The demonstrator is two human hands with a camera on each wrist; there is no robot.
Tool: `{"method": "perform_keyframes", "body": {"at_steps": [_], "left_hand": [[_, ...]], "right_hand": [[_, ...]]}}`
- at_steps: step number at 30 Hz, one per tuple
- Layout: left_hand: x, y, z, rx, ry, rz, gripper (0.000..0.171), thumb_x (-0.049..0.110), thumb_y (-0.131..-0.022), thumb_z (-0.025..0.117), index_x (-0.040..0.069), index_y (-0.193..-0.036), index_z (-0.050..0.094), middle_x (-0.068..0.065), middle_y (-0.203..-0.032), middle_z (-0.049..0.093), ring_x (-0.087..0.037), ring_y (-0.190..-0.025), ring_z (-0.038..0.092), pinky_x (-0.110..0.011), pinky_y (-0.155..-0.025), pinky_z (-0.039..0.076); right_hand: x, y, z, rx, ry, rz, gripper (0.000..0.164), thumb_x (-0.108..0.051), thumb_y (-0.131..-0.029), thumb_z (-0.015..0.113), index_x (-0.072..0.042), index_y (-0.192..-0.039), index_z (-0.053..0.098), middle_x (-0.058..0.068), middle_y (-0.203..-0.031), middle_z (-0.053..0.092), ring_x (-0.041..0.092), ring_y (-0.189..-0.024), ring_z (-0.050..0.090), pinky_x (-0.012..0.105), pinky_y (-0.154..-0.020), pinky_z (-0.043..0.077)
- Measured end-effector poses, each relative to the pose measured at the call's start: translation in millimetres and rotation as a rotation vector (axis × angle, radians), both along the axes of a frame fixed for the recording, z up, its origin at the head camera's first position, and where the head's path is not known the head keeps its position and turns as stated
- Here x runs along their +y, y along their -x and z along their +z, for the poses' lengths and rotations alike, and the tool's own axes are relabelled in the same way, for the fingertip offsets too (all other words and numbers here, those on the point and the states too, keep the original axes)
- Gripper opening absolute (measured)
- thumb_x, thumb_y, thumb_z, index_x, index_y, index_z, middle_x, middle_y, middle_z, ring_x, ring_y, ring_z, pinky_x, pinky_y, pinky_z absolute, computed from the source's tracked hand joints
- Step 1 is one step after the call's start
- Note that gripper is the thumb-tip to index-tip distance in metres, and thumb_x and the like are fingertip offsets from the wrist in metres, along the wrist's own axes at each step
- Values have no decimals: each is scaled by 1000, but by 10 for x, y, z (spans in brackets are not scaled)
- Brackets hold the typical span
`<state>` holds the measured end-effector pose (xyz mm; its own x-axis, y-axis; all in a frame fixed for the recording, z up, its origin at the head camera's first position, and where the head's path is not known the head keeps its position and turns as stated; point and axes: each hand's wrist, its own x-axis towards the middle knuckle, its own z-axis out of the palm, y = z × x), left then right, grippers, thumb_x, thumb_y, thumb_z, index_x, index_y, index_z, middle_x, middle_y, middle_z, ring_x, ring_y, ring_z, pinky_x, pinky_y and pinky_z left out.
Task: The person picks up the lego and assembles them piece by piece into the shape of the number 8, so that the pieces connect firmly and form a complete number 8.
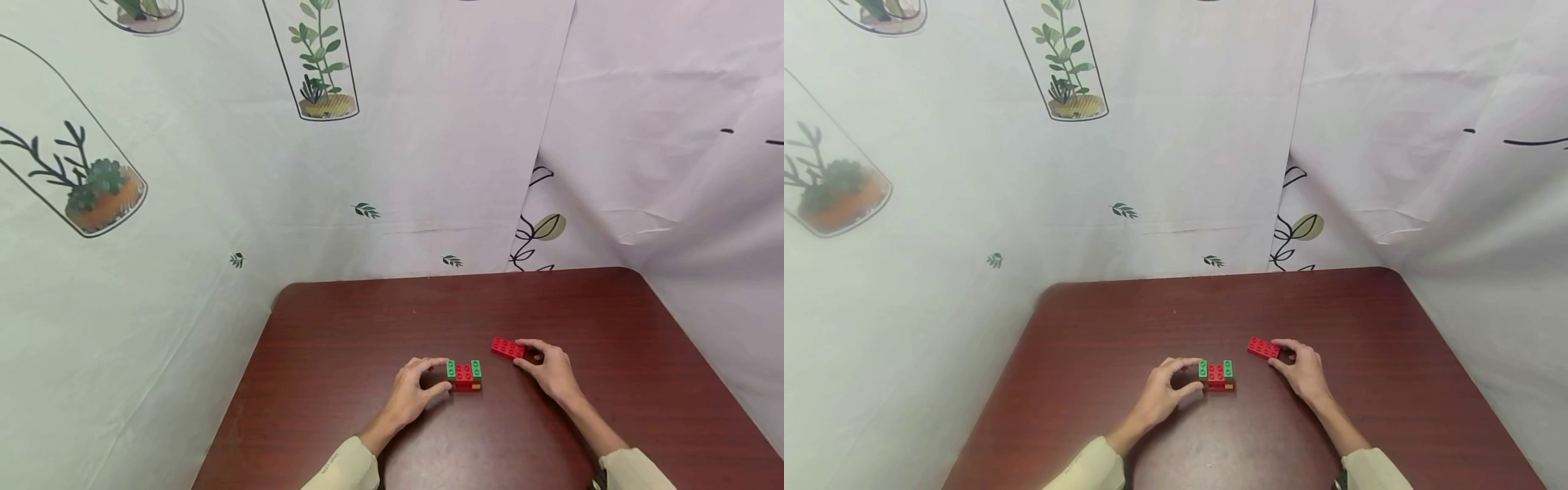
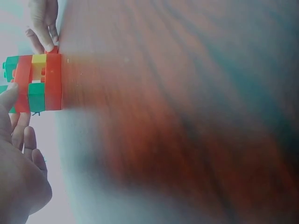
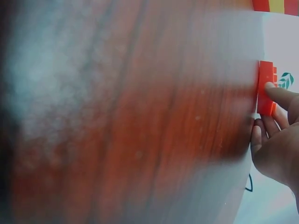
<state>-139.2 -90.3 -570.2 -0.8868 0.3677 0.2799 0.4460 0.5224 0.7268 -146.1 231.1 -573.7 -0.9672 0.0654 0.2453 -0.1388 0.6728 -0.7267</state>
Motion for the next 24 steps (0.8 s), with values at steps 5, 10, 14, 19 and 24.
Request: {"method": "perform_keyframes", "body": {"at_steps": [5, 10, 14, 19, 24], "left_hand": [[-1, 0, 1, 1, 6, 0, 42, 34, -93, 85, 26, -132, 75, 8, -114, 74, -10, -103, 61, -33, -86, 51], [-1, -2, 12, -4, 14, 2, 41, 35, -93, 84, 26, -132, 75, 9, -115, 74, -10, -103, 61, -34, -87, 51], [-3, -4, 11, -3, 15, 1, 41, 35, -93, 84, 26, -132, 75, 10, -116, 74, -10, -104, 62, -34, -88, 51], [-5, -3, 9, 0, 8, 2, 41, 34, -93, 85, 25, -132, 75, 10, -116, 74, -10, -104, 62, -34, -88, 51], [-3, -7, 19, -5, 8, 4, 42, 33, -92, 85, 25, -132, 75, 10, -115, 74, -10, -104, 62, -34, -88, 51]], "right_hand": [[17, -2, 10, -16, 30, 9, 35, -3, -85, 89, -2, -118, 78, 16, -104, 76, 25, -86, 65, 29, -73, 52], [37, -8, 22, -36, 71, 23, 34, -4, -87, 87, -2, -119, 78, 17, -107, 76, 27, -88, 67, 28, -74, 52], [47, -6, 33, -52, 110, 36, 34, -3, -89, 86, -1, -121, 77, 17, -110, 76, 27, -91, 68, 26, -76, 54], [46, -8, 57, -76, 178, 45, 35, -5, -91, 85, -1, -124, 75, 18, -108, 76, 18, -82, 66, 24, -71, 53], [20, -28, 102, -87, 228, 52, 36, -6, -92, 84, 0, -126, 74, 19, -110, 76, 14, -80, 65, 23, -69, 53]]}}
